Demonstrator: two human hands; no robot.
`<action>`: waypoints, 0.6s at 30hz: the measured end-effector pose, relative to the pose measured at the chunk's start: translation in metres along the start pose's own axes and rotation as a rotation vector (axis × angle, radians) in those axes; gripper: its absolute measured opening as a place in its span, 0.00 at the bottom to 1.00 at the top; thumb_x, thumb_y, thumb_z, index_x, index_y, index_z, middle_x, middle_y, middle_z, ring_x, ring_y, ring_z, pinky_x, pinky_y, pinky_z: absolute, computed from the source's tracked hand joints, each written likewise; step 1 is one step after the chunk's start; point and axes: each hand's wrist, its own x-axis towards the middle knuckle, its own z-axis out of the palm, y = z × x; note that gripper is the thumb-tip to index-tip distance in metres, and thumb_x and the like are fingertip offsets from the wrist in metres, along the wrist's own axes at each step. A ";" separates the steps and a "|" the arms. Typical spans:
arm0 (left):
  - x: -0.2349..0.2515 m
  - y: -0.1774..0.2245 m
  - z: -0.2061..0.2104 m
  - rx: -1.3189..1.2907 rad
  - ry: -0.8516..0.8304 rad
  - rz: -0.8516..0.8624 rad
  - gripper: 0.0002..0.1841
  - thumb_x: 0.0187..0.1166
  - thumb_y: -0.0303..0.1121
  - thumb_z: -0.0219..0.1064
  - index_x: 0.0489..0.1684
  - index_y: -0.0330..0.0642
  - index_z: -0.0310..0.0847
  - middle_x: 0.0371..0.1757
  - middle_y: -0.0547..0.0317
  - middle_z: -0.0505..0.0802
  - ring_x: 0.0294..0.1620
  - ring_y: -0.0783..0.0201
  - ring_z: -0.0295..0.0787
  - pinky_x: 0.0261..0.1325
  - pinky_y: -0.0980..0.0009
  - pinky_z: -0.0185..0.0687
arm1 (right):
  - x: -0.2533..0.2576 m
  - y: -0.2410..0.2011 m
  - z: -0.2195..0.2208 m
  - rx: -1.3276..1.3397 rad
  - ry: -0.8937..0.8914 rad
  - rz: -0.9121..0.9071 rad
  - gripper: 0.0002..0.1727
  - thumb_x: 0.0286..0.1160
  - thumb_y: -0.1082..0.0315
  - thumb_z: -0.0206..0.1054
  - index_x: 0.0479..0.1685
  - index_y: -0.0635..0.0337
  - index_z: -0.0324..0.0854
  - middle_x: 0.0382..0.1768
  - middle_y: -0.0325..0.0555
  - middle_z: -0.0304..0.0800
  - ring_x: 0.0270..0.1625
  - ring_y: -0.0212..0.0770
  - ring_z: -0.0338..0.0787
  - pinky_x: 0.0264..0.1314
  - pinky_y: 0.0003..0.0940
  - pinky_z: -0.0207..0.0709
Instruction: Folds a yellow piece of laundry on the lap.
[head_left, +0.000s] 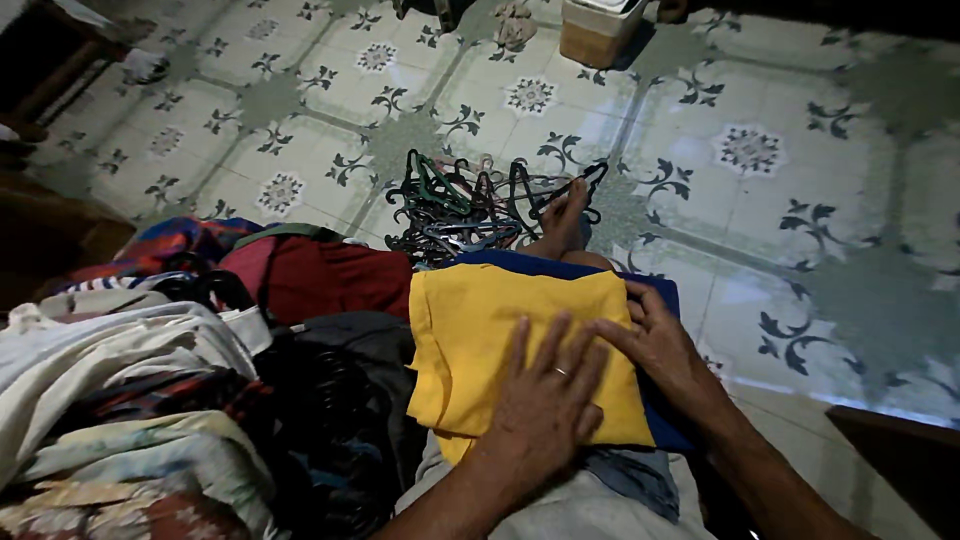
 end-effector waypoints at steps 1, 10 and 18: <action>-0.004 -0.011 0.002 0.043 -0.039 -0.076 0.30 0.81 0.50 0.60 0.79 0.44 0.78 0.82 0.44 0.79 0.85 0.36 0.69 0.83 0.27 0.51 | -0.001 -0.001 -0.001 -0.003 -0.014 0.037 0.35 0.73 0.66 0.72 0.79 0.68 0.63 0.60 0.50 0.88 0.56 0.34 0.91 0.58 0.32 0.87; -0.044 -0.053 -0.027 -0.335 0.179 -0.349 0.20 0.85 0.38 0.56 0.62 0.38 0.88 0.73 0.41 0.86 0.81 0.44 0.75 0.84 0.45 0.64 | 0.006 -0.019 0.006 0.081 -0.209 0.096 0.48 0.61 0.62 0.76 0.86 0.64 0.57 0.67 0.49 0.82 0.63 0.32 0.87 0.64 0.30 0.85; -0.073 -0.045 -0.055 -1.089 0.204 -0.571 0.10 0.84 0.31 0.59 0.42 0.49 0.90 0.34 0.76 0.95 0.34 0.81 0.91 0.39 0.80 0.89 | 0.000 -0.126 0.024 -0.185 -0.469 -0.835 0.14 0.69 0.78 0.62 0.50 0.67 0.88 0.43 0.43 0.93 0.47 0.24 0.89 0.51 0.19 0.81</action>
